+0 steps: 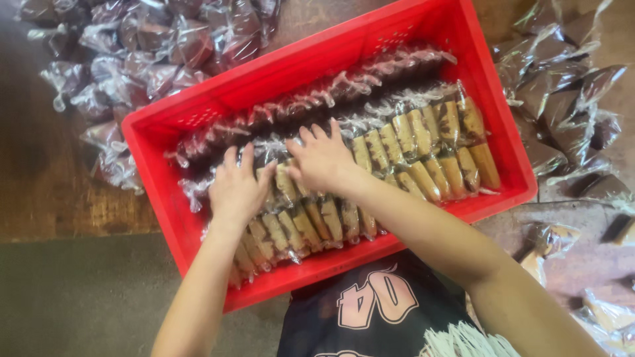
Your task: The person organizes triangular and rectangular packaged pastries into rows within a red plastic crate, handling the items one at a time and arranging them on a wooden table.
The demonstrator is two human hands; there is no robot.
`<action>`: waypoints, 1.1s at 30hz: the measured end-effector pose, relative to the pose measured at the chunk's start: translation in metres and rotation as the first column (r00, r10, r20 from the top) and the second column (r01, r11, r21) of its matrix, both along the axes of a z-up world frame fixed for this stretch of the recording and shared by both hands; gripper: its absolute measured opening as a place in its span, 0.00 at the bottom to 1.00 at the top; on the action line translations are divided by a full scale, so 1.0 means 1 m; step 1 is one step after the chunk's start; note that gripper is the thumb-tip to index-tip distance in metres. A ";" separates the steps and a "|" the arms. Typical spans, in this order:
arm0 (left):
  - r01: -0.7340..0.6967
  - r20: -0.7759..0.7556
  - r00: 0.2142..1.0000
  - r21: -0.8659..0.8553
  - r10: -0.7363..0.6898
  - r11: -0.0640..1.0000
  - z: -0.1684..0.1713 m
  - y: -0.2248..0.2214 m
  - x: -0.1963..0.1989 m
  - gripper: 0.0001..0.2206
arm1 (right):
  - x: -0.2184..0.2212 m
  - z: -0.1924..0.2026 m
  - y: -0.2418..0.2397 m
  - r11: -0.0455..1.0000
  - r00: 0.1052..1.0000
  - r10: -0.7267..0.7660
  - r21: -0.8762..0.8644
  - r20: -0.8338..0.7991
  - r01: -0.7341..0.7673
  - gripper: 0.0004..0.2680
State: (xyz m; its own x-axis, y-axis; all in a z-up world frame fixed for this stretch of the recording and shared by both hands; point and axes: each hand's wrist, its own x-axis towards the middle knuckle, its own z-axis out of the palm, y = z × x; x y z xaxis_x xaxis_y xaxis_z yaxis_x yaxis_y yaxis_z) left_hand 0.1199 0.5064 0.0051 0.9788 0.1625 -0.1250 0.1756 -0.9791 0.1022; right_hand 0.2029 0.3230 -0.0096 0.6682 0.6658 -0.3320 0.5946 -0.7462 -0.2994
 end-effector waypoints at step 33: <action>-0.192 -0.148 0.970 0.007 0.190 0.981 0.044 -0.038 -0.022 0.40 | -0.118 0.002 -0.175 0.403 0.877 -0.425 0.820 -0.225 0.406 0.11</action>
State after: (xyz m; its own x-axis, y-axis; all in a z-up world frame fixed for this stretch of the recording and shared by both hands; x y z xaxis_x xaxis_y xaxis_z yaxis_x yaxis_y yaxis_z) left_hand 0.0978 0.4686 0.0491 0.9004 0.3433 -0.2673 0.3730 -0.9254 0.0679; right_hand 0.0853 0.1482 -0.0080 0.9419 0.2531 0.2210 0.2955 -0.3109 -0.9033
